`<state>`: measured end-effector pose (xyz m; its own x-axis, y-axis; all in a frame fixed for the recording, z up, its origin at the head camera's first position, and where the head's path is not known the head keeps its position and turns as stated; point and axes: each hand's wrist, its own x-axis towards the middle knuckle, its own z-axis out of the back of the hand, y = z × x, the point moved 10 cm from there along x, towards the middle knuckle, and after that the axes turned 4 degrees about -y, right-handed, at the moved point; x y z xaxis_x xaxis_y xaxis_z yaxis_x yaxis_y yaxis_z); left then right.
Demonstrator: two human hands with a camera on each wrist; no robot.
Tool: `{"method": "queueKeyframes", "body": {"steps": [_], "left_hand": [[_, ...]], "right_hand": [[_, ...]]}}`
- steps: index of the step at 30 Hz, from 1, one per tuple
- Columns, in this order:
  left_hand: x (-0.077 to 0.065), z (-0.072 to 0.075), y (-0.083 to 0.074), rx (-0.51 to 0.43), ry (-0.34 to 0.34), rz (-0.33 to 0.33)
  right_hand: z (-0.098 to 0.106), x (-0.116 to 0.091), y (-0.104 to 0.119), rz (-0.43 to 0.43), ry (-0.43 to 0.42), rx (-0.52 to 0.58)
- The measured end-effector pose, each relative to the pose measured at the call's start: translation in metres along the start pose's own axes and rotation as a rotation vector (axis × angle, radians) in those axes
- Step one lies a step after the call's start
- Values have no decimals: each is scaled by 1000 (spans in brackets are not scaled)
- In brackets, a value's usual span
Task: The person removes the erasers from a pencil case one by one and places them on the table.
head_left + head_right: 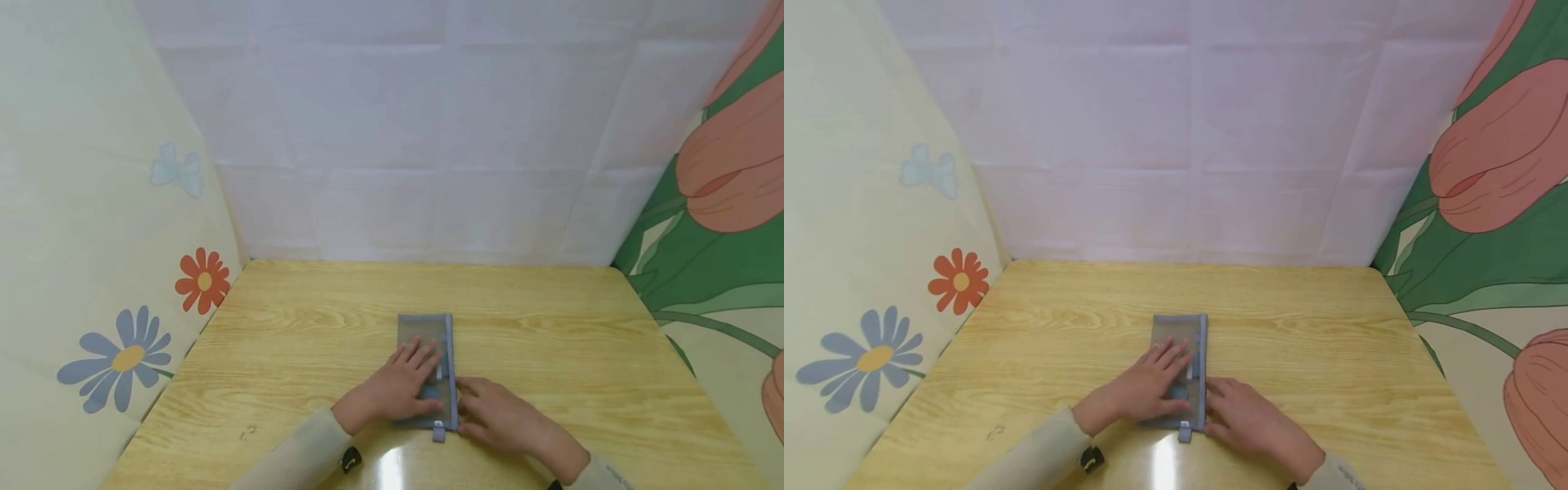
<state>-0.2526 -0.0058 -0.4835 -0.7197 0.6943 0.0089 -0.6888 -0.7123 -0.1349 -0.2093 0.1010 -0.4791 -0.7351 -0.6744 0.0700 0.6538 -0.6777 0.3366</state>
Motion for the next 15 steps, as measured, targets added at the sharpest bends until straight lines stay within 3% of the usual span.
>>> {"method": "queueKeyframes", "body": {"steps": [15], "left_hand": [[1,-8,-2,102,52,22]], "right_hand": [[-4,2,5,-14,39,-6]]}}
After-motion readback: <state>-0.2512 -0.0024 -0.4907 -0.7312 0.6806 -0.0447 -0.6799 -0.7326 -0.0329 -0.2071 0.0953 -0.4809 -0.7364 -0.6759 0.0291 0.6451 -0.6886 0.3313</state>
